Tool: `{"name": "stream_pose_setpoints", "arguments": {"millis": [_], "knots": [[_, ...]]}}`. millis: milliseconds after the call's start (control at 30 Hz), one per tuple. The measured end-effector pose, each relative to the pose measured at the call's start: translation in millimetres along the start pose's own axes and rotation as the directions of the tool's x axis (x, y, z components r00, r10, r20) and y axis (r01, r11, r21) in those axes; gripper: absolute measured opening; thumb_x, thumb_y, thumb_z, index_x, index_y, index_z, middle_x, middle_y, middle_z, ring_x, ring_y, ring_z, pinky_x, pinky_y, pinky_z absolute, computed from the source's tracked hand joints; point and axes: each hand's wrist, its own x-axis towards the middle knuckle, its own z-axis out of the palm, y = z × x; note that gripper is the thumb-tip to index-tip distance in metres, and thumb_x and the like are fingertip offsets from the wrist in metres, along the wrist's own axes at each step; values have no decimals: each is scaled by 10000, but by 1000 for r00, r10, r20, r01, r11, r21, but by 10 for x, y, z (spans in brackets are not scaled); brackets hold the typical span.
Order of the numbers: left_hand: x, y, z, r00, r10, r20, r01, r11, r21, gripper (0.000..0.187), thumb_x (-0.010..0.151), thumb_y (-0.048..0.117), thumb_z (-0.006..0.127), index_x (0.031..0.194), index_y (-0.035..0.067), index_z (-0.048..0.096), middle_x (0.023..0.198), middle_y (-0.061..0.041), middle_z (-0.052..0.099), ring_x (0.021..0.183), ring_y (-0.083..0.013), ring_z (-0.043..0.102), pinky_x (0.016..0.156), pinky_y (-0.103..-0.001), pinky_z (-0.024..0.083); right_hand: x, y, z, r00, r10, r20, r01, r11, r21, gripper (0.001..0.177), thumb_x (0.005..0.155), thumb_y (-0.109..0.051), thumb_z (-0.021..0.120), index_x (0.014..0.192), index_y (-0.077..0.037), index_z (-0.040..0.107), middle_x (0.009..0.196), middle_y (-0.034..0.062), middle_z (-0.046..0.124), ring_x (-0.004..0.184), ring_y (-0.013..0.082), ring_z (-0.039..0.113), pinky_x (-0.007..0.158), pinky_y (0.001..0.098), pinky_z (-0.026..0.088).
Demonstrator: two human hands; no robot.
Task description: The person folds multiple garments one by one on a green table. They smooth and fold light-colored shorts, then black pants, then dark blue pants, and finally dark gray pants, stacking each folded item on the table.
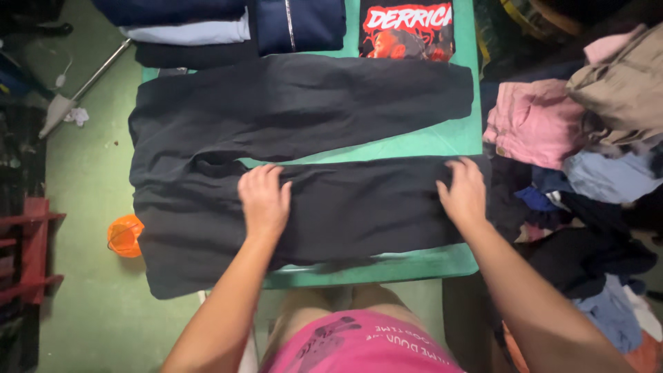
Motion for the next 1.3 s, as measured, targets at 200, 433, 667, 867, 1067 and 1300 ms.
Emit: {"name": "stream_pose_setpoints", "arguments": {"millis": [200,433,667,867,1067,1300], "knots": [[-907,-308,-396,959,-233,-162,256,957,138,367,910,218,773,1228,72,661,1280,-132,603,1295,-323,534,1088,-500,381,-643,715,-53,912,397,-106,-399,917,0,779,810,-358,830,1419,8,510,1381,269,517,1310,459,427,1052,596,333],[-1967,-605,-262,101,-894,-437,981,163,-107,377,912,351,803,1055,42,640,1149,-209,629,993,-409,609,831,-560,457,-994,1580,189,794,510,330,-606,623,494,415,887,-309,784,1129,6,665,851,100,710,634,214,661,574,356,527],[-2096,-854,-195,-215,-975,52,834,-211,-510,494,964,401,782,840,-61,663,790,-171,717,585,-256,672,490,-371,519,-965,1802,149,634,431,642,-770,275,576,290,925,-265,756,977,-33,590,742,138,679,568,234,702,481,315,547],[-2111,-1253,-69,-287,-946,150,627,-304,-717,246,933,188,766,948,-45,687,878,-140,737,604,-221,684,470,-334,527,-914,1679,30,617,409,672,-774,162,612,209,969,-265,685,955,-84,582,870,191,702,648,276,715,587,374,577],[-2346,-1717,-191,-74,-843,533,39,-537,-843,395,1038,206,324,1325,11,513,1340,-183,619,1137,-340,666,884,-535,571,-962,1882,-73,715,288,637,-660,-24,751,189,1018,-196,643,1031,-8,643,990,136,714,902,281,738,819,372,633],[-1992,-1451,-324,-382,-813,440,94,-508,-856,400,961,90,404,1350,18,348,1350,-228,520,1133,-399,646,938,-647,569,-1153,1819,96,651,454,608,-744,222,630,217,1009,-202,711,1060,-24,598,971,172,678,881,344,698,782,394,556]]}}
